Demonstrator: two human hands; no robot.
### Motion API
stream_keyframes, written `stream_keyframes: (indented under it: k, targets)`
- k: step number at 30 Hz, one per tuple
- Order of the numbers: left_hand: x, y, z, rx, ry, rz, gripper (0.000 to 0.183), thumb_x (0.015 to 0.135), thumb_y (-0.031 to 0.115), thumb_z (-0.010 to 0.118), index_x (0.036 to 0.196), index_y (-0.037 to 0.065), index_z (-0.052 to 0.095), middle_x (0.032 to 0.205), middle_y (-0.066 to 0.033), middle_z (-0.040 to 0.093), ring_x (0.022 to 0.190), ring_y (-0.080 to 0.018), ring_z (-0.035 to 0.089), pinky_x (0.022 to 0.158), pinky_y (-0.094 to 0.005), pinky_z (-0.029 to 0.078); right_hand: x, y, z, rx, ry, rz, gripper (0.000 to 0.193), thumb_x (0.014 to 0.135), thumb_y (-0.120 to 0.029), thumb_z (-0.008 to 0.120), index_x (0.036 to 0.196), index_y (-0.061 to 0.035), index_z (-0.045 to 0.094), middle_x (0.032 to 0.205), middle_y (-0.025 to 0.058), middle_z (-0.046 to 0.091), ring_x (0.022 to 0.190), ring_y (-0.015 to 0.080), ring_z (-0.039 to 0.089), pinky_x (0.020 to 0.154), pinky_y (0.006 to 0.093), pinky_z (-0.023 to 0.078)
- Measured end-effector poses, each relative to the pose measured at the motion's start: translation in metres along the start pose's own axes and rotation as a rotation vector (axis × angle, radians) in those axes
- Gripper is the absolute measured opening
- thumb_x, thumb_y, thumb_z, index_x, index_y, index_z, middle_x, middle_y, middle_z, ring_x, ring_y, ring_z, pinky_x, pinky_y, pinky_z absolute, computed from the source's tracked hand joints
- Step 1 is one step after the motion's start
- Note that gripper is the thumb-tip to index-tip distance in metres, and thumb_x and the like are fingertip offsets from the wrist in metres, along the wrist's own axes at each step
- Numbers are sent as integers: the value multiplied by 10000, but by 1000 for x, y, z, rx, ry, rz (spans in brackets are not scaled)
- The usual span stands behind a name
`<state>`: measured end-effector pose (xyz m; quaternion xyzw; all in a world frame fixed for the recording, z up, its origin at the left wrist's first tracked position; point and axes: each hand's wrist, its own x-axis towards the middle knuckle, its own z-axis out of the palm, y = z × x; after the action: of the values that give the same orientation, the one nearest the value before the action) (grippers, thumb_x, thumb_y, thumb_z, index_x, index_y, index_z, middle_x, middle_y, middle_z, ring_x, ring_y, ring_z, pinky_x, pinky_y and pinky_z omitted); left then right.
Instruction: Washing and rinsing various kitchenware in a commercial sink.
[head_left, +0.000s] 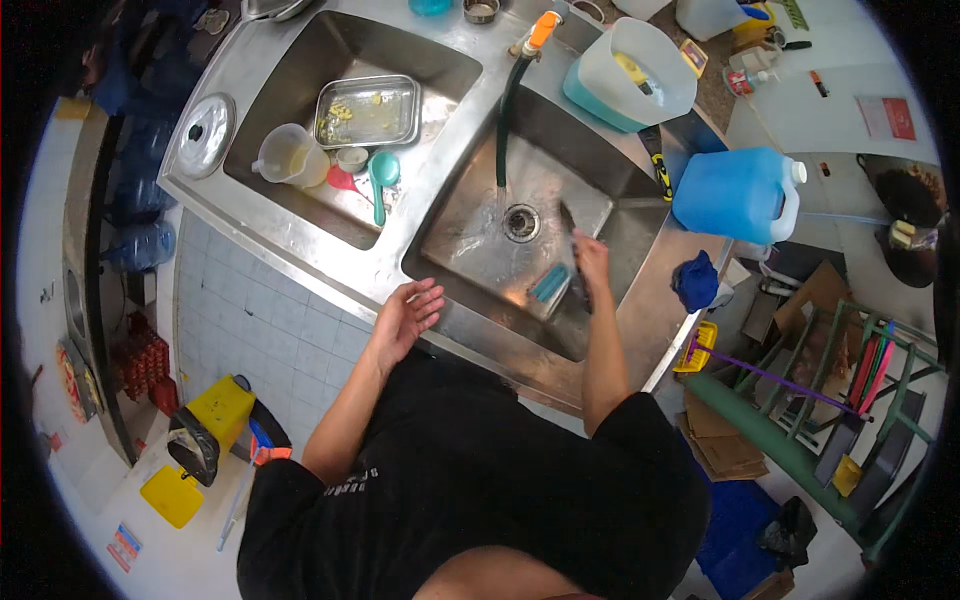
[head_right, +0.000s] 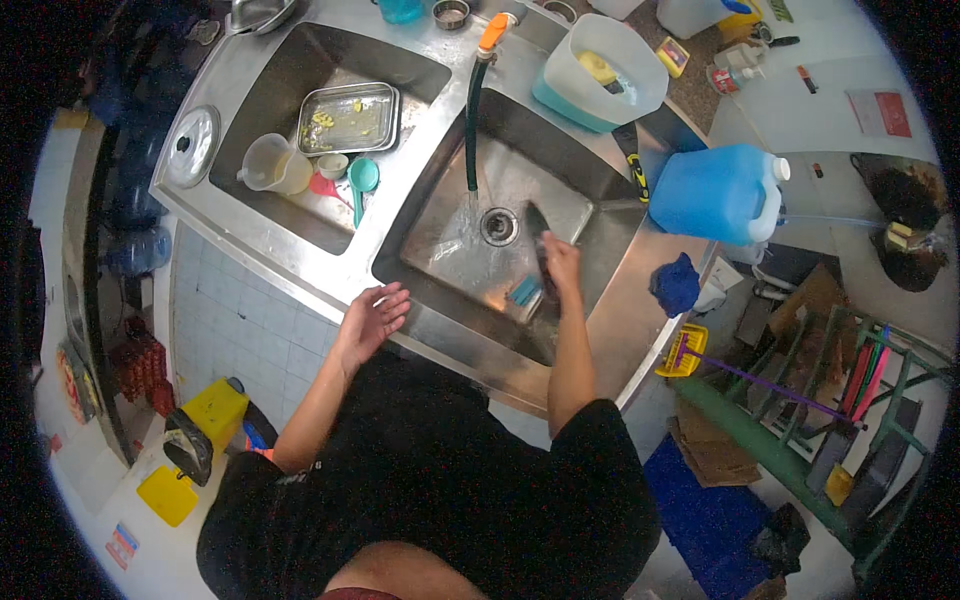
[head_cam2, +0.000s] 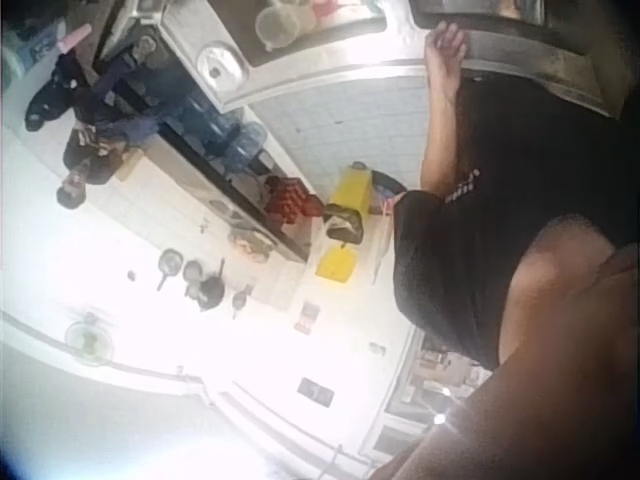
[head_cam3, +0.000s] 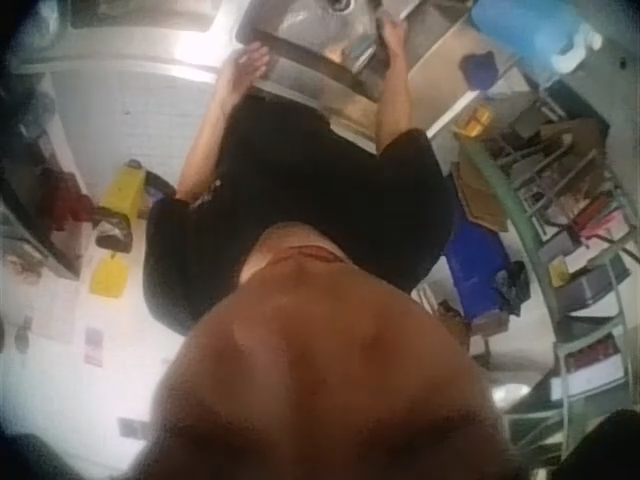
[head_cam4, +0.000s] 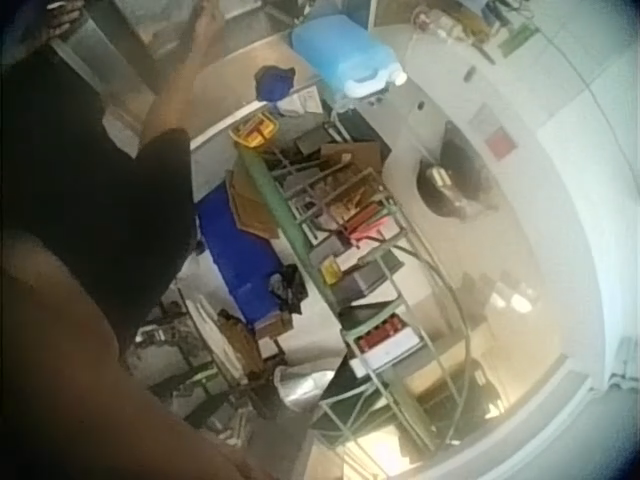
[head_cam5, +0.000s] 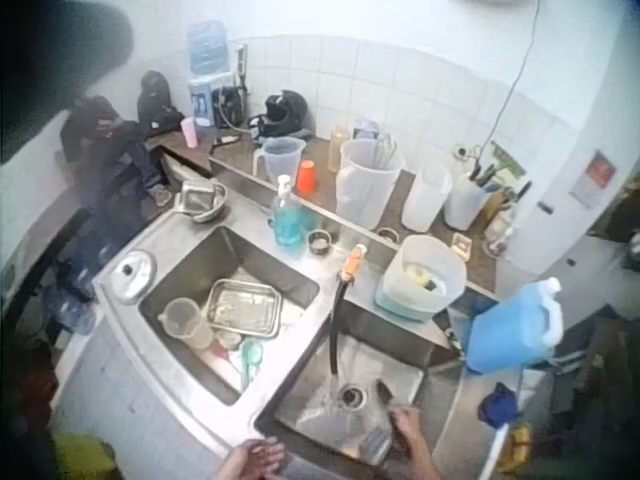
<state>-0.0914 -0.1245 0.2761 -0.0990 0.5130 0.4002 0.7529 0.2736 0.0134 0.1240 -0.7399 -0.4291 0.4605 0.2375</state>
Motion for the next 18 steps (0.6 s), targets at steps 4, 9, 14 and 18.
stream_keyframes:
  k: [4, 9, 14, 18]
  targets:
    - [15, 1, 9, -59, -68, -93, 336, 932, 275, 398, 1166, 62, 510, 1116, -63, 591, 954, -174, 574, 826, -302, 451, -13, 3, -27, 709, 104, 313, 436, 909, -375, 544, 630, -50, 630, 553, 18, 533, 502, 159, 515, 502, 306, 419]
    - [31, 9, 48, 219, -236, -101, 315, 933, 302, 390, 1119, 82, 519, 1088, -39, 587, 920, -158, 561, 771, -309, 464, -45, -37, -3, 873, 284, 401, 409, 918, -354, 534, 660, -53, 630, 564, 17, 524, 507, 154, 504, 499, 299, 414]
    - [3, 49, 81, 892, -357, 338, 570, 924, 432, 467, 1341, 51, 390, 1242, -99, 516, 1106, -204, 505, 917, -333, 425, -85, -149, 45, 418, 118, 216, 349, 929, -322, 518, 765, -38, 636, 631, 32, 552, 538, 144, 511, 512, 294, 424]
    - [-20, 117, 36, 536, -331, 967, 530, 937, 344, 494, 1332, 13, 377, 1275, -131, 497, 1158, -250, 490, 958, -359, 402, -117, -255, 152, -78, -102, -195, 317, 947, -274, 481, 941, 13, 614, 771, 63, 603, 616, 119, 547, 550, 275, 459]
